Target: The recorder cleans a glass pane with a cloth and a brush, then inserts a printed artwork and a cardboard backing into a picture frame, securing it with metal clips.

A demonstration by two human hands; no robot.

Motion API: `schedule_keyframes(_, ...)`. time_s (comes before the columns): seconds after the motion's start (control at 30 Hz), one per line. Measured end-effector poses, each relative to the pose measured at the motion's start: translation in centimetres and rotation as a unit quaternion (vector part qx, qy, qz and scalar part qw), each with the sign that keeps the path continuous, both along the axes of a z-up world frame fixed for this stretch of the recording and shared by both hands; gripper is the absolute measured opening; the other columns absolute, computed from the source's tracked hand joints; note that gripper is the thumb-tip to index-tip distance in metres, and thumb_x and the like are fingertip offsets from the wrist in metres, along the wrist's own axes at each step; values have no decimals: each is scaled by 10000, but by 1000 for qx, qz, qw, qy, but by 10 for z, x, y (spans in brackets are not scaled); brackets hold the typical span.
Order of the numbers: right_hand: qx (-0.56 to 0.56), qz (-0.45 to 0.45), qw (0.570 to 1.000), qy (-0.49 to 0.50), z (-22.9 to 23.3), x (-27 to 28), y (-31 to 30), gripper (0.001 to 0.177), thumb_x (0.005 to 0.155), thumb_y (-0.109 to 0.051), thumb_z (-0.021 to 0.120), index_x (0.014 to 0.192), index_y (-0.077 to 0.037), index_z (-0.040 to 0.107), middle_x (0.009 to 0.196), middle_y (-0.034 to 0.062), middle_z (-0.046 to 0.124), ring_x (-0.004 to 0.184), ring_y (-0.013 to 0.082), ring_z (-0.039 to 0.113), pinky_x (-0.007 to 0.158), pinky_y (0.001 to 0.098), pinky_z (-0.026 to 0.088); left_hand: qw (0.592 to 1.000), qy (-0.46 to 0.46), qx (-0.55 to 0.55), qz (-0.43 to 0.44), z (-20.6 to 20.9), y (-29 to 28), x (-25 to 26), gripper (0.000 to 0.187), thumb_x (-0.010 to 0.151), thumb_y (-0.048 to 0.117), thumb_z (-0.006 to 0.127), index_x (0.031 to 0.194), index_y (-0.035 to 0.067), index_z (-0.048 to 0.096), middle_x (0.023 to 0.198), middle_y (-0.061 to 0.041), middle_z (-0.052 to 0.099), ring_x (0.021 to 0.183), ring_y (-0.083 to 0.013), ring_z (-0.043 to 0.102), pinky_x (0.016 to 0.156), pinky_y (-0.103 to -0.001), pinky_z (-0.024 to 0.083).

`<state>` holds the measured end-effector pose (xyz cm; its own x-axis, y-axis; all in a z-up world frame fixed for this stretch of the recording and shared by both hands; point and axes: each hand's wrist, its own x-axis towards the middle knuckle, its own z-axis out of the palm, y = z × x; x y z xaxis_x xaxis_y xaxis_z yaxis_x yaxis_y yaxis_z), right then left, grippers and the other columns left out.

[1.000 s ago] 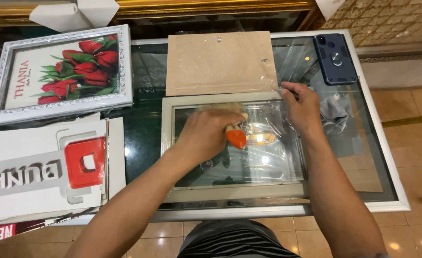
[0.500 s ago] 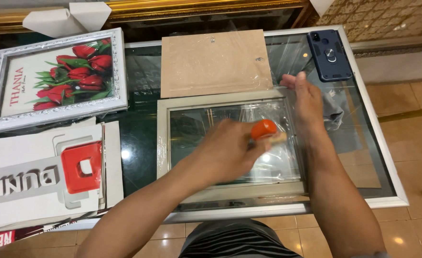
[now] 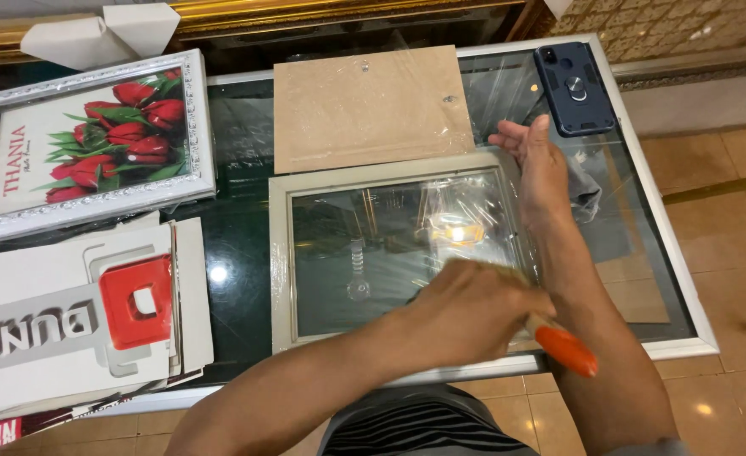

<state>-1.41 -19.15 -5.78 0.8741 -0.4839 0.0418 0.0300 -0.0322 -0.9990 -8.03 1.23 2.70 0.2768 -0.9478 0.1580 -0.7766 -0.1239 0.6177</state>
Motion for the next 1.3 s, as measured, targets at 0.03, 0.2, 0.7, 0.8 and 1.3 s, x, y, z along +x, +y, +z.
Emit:
schedule_keyframes(0.03, 0, 1, 1000, 0, 1, 1, 0, 775, 1047, -654, 234, 1346, -68, 644, 1154, 148, 728, 1140, 189, 640, 1069, 306, 427, 1000, 0, 0, 1, 13, 4, -3, 403, 831, -49, 607, 1135, 184, 731, 891, -132, 773, 788, -375, 770, 715, -515, 629)
schedule_keyframes(0.2, -148, 20, 988, -29, 42, -20, 13, 385, 1066, -289, 470, 1337, -73, 638, 1205, 79, 690, 1053, 138, 609, 947, 305, 486, 965, 221, 103, 98, 46, 17, 9, 324, 965, 367, 585, 969, 65, 701, 707, -84, 725, 517, -225, 645, 534, -334, 485)
schedule_keyframes(0.7, -71, 59, 995, 42, 47, -159, -59, 413, 1014, 93, 473, 1418, 92, 560, 1296, 224, 652, 899, 203, 606, 855, 269, 500, 885, -17, -76, 458, -29, 114, 103, 358, 911, 228, 766, 1192, 31, 664, 1178, -138, 680, 1075, -299, 663, 921, -405, 526)
schedule_keyframes(0.8, -179, -62, 967, 168, 33, -175, -110, 340, 1124, 49, 459, 1441, 39, 580, 1229, 198, 616, 979, 235, 561, 879, 335, 453, 843, -91, -83, 524, -74, 152, 137, 393, 899, 181, 767, 1238, 16, 655, 1279, -161, 609, 1168, -332, 551, 995, -429, 456)
schedule_keyframes(1.3, -472, -40, 858, 198, 31, -111, -74, 311, 994, -58, 691, 1299, 1, 709, 1282, 216, 611, 1048, 355, 617, 828, 448, 517, 860, -65, -81, 500, -114, 171, 162, 321, 839, 150, 825, 1144, 101, 737, 1162, -82, 660, 1075, -277, 579, 965, -397, 466)
